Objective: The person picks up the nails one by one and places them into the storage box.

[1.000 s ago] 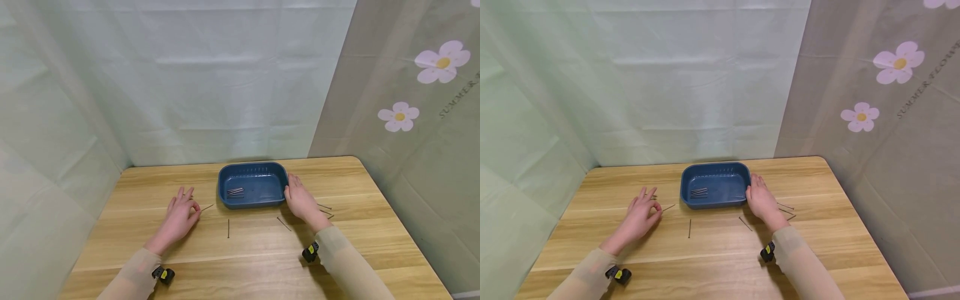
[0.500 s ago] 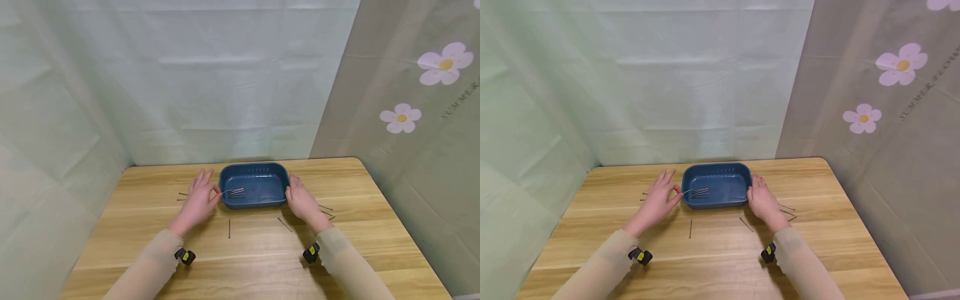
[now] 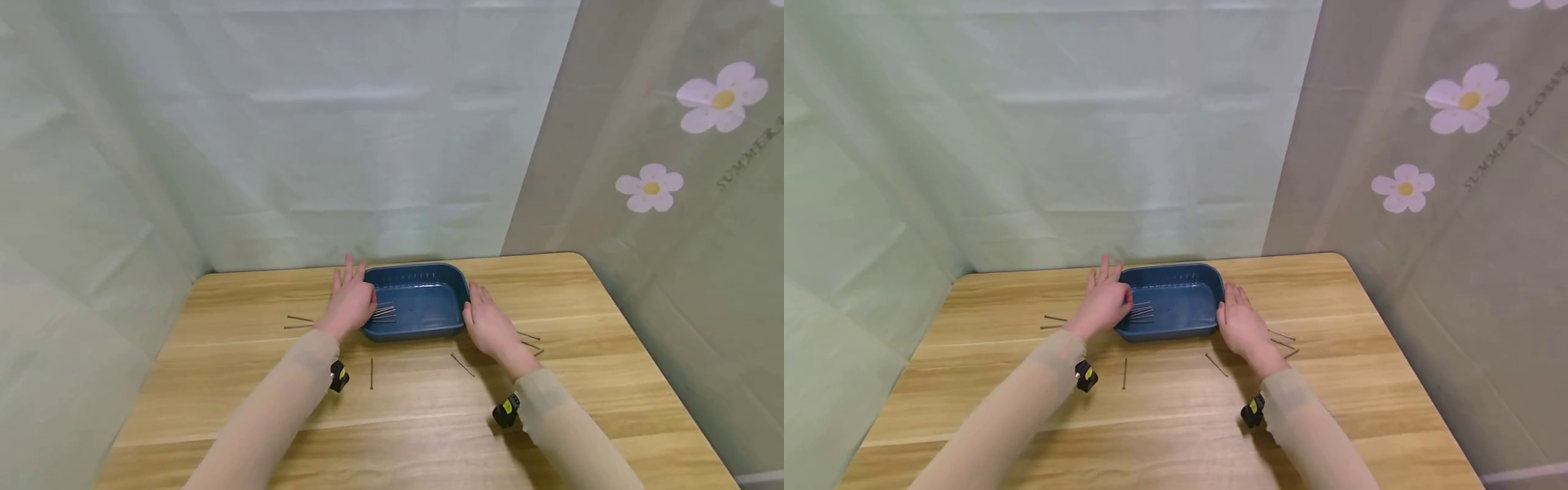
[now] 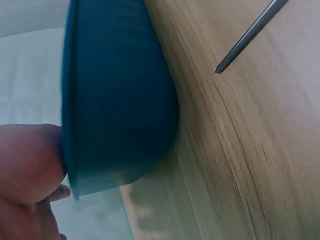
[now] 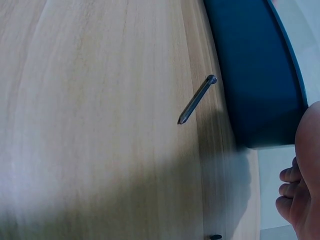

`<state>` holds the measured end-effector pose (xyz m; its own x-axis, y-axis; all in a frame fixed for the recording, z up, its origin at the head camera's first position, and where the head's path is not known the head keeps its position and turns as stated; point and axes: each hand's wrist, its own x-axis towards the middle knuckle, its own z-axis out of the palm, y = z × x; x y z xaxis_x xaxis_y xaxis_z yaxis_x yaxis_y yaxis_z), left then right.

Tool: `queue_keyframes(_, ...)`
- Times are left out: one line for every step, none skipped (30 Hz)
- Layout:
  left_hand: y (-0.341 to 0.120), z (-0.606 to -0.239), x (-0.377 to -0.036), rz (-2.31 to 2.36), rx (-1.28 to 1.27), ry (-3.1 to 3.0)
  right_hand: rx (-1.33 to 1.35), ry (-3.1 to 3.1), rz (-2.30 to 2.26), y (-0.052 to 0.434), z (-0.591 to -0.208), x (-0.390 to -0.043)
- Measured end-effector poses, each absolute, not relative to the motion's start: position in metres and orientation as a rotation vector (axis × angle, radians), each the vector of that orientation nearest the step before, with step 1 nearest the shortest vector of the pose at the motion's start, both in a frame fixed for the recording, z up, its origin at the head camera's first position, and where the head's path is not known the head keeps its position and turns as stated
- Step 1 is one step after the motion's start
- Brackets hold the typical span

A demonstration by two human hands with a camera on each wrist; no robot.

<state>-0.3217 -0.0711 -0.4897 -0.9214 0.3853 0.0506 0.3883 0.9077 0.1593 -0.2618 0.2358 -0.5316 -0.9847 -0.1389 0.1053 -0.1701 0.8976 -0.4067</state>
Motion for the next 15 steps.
queue_keyframes(-0.069,-0.490,-0.324,-0.229,-0.606,-3.056,0.250,-2.985,0.651,0.236,-0.531,-0.262)
queue_keyframes(-0.067,-0.490,-0.325,-0.198,-0.593,-3.058,0.252,-2.984,0.648,0.236,-0.530,-0.263)
queue_keyframes(-0.065,-0.491,-0.326,-0.171,-0.580,-3.064,0.254,-2.985,0.646,0.236,-0.530,-0.263)
queue_keyframes(-0.063,-0.491,-0.328,-0.151,-0.567,-3.072,0.254,-2.986,0.644,0.235,-0.529,-0.263)
queue_keyframes(-0.061,-0.492,-0.329,-0.135,-0.555,-3.080,0.253,-2.987,0.641,0.235,-0.529,-0.263)
queue_keyframes(-0.060,-0.492,-0.330,-0.113,-0.542,-3.086,0.254,-2.988,0.636,0.235,-0.528,-0.263)
queue_keyframes(-0.058,-0.493,-0.332,-0.094,-0.527,-3.098,0.254,-2.989,0.634,0.235,-0.528,-0.264)
queue_keyframes(-0.057,-0.494,-0.333,-0.076,-0.512,-3.111,0.253,-2.990,0.634,0.235,-0.528,-0.263)
queue_keyframes(-0.056,-0.495,-0.334,-0.063,-0.496,-3.128,0.253,-2.990,0.635,0.234,-0.528,-0.263)
queue_keyframes(-0.055,-0.496,-0.335,-0.049,-0.487,-3.137,0.253,-2.989,0.636,0.234,-0.528,-0.263)
queue_keyframes(-0.054,-0.496,-0.336,-0.034,-0.477,-3.144,0.253,-2.987,0.637,0.234,-0.528,-0.264)
queue_keyframes(-0.053,-0.497,-0.336,-0.022,-0.470,-3.152,0.254,-2.987,0.637,0.234,-0.529,-0.263)
queue_keyframes(-0.052,-0.498,-0.337,-0.021,-0.464,-3.158,0.251,-2.988,0.640,0.234,-0.529,-0.263)
queue_keyframes(-0.052,-0.498,-0.337,-0.018,-0.461,-3.159,0.249,-2.990,0.641,0.235,-0.529,-0.263)
queue_keyframes(-0.052,-0.499,-0.337,-0.016,-0.462,-3.159,0.247,-2.993,0.641,0.235,-0.530,-0.263)
